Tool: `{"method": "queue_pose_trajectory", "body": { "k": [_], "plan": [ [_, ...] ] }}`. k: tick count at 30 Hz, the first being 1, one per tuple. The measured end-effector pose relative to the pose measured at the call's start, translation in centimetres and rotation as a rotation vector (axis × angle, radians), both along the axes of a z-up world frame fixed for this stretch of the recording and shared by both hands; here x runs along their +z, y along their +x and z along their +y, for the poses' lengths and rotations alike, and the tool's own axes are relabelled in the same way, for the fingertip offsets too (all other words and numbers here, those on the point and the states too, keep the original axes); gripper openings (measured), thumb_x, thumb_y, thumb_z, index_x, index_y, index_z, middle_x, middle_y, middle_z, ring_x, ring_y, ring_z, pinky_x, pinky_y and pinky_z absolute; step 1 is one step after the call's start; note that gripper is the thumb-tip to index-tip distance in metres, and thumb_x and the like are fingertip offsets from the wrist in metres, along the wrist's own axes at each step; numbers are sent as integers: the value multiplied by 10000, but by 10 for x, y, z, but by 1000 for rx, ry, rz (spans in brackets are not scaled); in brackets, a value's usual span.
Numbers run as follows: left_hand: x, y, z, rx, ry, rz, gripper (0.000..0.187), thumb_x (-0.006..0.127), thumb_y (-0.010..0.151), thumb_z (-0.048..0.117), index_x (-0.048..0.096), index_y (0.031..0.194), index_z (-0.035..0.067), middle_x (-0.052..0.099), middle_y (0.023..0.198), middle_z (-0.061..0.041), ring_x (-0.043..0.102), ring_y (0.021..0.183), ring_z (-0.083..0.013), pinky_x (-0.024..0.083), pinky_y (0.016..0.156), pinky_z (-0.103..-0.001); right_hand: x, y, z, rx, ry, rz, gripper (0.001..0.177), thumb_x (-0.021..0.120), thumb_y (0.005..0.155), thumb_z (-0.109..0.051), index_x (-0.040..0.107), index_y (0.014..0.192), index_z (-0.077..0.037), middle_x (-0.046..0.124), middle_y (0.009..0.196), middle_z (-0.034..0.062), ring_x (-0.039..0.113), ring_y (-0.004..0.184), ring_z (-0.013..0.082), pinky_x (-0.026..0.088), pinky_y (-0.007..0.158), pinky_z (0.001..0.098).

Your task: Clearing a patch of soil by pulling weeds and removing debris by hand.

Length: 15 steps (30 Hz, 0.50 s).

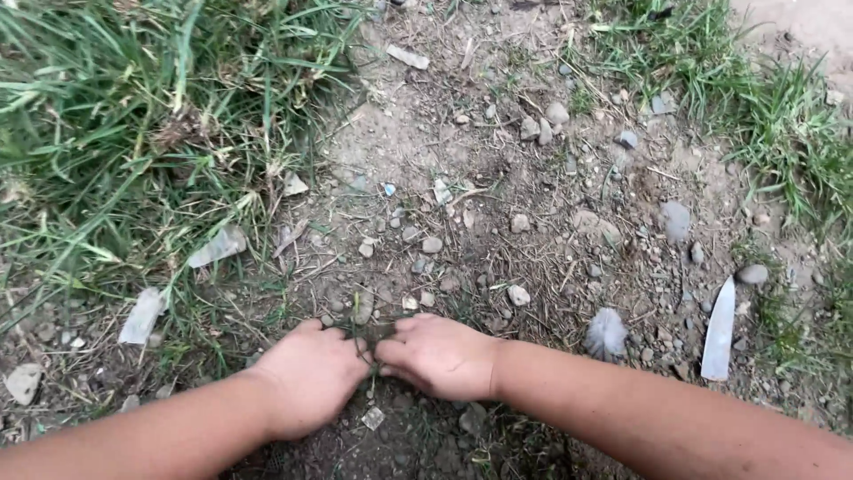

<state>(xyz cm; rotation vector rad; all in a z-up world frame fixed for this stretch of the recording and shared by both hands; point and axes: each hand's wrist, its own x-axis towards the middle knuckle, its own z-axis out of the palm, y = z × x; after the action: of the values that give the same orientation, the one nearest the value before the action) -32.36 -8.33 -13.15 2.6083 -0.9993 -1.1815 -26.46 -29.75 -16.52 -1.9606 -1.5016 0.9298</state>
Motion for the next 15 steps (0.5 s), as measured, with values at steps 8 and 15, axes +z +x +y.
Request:
{"method": "queue_pose_trajectory", "body": {
  "k": [8, 15],
  "plan": [
    [50, 94, 37, 343, -243, -90, 206, 555, 917, 299, 672, 994, 149, 705, 961, -108, 683, 933, -346, 549, 848, -469, 37, 66, 21, -409, 149, 60, 206, 608, 1036, -255, 585, 1031, -50, 661, 903, 133, 665, 845, 303, 545, 788, 414],
    [127, 193, 93, 238, 634, -144, 182, 653, 919, 224, 799, 1001, 151, 795, 1087, -56, 778, 1020, -267, 625, 888, -413, 101, 146, 135, -465, 19, 24, 717, 770, 857, -561, 545, 1264, -14, 681, 1174, 206, 689, 1043, 307, 574, 891, 413]
  ]
}}
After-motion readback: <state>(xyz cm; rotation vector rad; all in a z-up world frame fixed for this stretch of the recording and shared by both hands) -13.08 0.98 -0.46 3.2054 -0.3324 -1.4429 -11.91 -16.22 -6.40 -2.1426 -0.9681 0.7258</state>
